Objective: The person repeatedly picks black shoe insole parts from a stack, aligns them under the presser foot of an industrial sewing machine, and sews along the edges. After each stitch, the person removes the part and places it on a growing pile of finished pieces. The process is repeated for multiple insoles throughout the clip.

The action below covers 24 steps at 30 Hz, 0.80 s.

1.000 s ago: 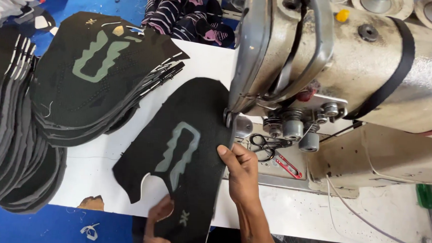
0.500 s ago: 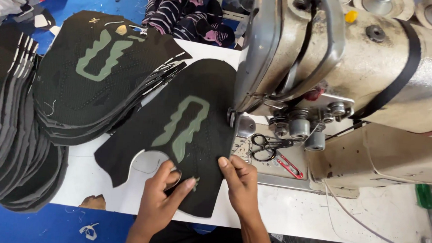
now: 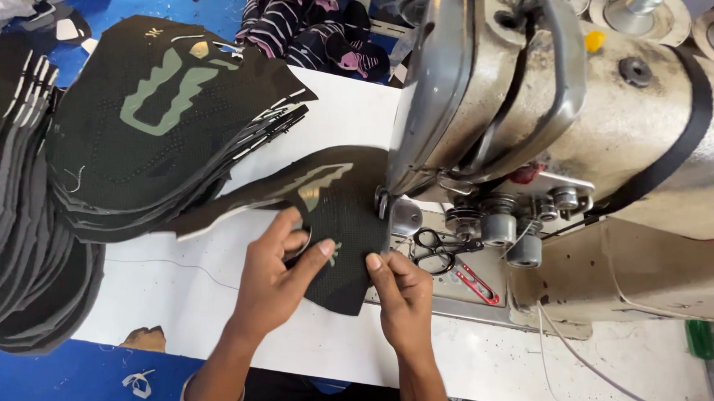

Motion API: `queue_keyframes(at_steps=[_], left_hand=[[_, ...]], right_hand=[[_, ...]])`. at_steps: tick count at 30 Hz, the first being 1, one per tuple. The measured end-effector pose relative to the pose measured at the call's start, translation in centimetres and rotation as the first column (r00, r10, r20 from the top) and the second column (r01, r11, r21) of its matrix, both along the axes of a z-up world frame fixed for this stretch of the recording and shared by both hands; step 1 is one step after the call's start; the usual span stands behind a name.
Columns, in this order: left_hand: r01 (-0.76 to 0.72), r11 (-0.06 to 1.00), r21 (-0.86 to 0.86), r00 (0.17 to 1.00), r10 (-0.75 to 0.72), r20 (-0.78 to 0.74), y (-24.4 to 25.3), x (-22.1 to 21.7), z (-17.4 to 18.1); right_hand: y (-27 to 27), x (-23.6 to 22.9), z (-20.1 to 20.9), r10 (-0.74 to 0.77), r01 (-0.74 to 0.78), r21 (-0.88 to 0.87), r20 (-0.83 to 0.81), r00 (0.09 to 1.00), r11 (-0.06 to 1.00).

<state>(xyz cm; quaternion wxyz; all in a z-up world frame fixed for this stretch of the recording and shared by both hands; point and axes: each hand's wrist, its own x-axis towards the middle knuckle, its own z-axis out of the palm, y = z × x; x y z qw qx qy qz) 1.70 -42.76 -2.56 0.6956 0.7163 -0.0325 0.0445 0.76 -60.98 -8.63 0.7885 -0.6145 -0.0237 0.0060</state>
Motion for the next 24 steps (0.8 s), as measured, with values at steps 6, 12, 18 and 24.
queue_keyframes(at_steps=[6,12,18,24], left_hand=[[-0.012,1.000,0.022,1.000,0.013,-0.019,-0.5,2.1,0.6],[-0.096,0.976,0.198,0.995,0.102,-0.017,-1.5,3.9,1.8],[-0.153,0.953,0.261,0.981,0.115,0.155,-1.5,7.5,-2.2],[-0.007,0.997,0.071,1.000,0.006,0.008,0.3,8.3,-3.3]], right_hand=[[0.0,0.4,0.4,-0.018,0.018,-0.027,-0.002,1.000,0.999],[0.0,1.1,1.0,-0.053,0.050,-0.049,-0.049,0.997,0.998],[1.5,1.3,1.8,-0.209,0.207,-0.157,0.005,0.978,0.966],[1.0,0.0,-1.3,-0.170,0.165,-0.210,-0.010,0.985,0.964]])
